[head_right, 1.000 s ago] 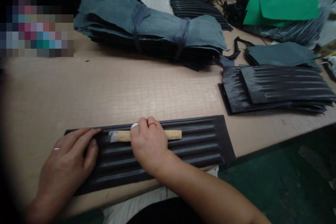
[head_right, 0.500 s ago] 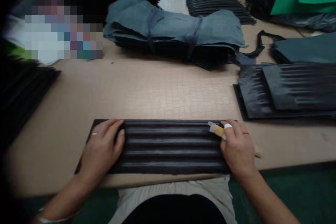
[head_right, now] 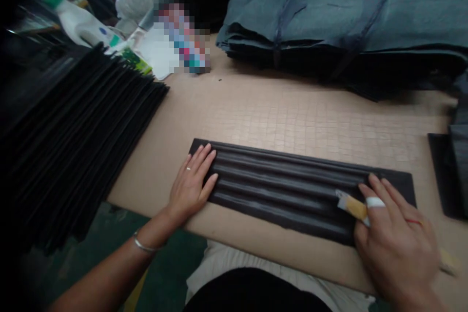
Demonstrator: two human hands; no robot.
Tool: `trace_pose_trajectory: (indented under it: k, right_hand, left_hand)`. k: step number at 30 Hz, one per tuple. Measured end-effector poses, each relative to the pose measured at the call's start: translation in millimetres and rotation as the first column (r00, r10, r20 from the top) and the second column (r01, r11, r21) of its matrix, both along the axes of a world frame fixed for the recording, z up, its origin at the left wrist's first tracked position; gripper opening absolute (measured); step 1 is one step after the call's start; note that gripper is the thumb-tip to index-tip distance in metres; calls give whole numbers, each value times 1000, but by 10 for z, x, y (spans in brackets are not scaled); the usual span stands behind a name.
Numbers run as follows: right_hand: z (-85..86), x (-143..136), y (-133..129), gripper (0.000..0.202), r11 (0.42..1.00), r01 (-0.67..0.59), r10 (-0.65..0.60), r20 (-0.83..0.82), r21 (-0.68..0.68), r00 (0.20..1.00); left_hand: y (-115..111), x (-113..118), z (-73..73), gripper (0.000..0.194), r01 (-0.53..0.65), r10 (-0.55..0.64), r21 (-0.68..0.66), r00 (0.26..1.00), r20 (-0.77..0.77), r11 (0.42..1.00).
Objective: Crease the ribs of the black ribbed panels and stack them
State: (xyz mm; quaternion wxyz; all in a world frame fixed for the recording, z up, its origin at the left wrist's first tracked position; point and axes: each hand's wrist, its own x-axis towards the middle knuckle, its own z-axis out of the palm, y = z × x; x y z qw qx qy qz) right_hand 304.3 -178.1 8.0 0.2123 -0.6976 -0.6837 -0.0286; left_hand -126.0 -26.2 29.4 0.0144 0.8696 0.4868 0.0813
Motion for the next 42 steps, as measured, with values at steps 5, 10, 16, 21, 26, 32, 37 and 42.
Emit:
trace_pose_trajectory:
  k: [5, 10, 16, 21, 26, 32, 37, 42]
  right_hand:
    - [243, -56, 734, 48, 998, -49, 43, 161, 35, 986]
    - [452, -913, 474, 49, 965, -260, 261, 69, -21, 963]
    - [434, -1525, 193, 39, 957, -278, 282, 30, -87, 959]
    - [381, -1526, 248, 38, 961, -269, 270, 21, -58, 963]
    - [366, -1560, 219, 36, 956, -289, 289, 7, -50, 957]
    - [420, -1587, 229, 37, 959, -266, 270, 34, -99, 962]
    - [480, -1414, 159, 38, 953, -261, 270, 40, -152, 962]
    - [498, -1135, 37, 40, 946, -254, 270, 56, -204, 961]
  left_hand:
    - [367, 239, -4, 57, 8, -10, 29, 997, 82, 1000]
    - [-210, 576, 101, 47, 274, -282, 68, 932, 227, 959]
    - [-689, 801, 66, 39, 326, -335, 79, 908, 252, 942]
    - [-613, 805, 51, 39, 347, -359, 89, 903, 236, 933]
    - [-579, 796, 73, 39, 398, -413, 108, 886, 211, 911]
    - [-543, 790, 72, 38, 423, -439, 120, 879, 188, 898]
    - [-546, 779, 66, 40, 408, -427, 134, 887, 178, 903]
    - [-522, 696, 55, 41, 426, -447, 147, 878, 170, 893]
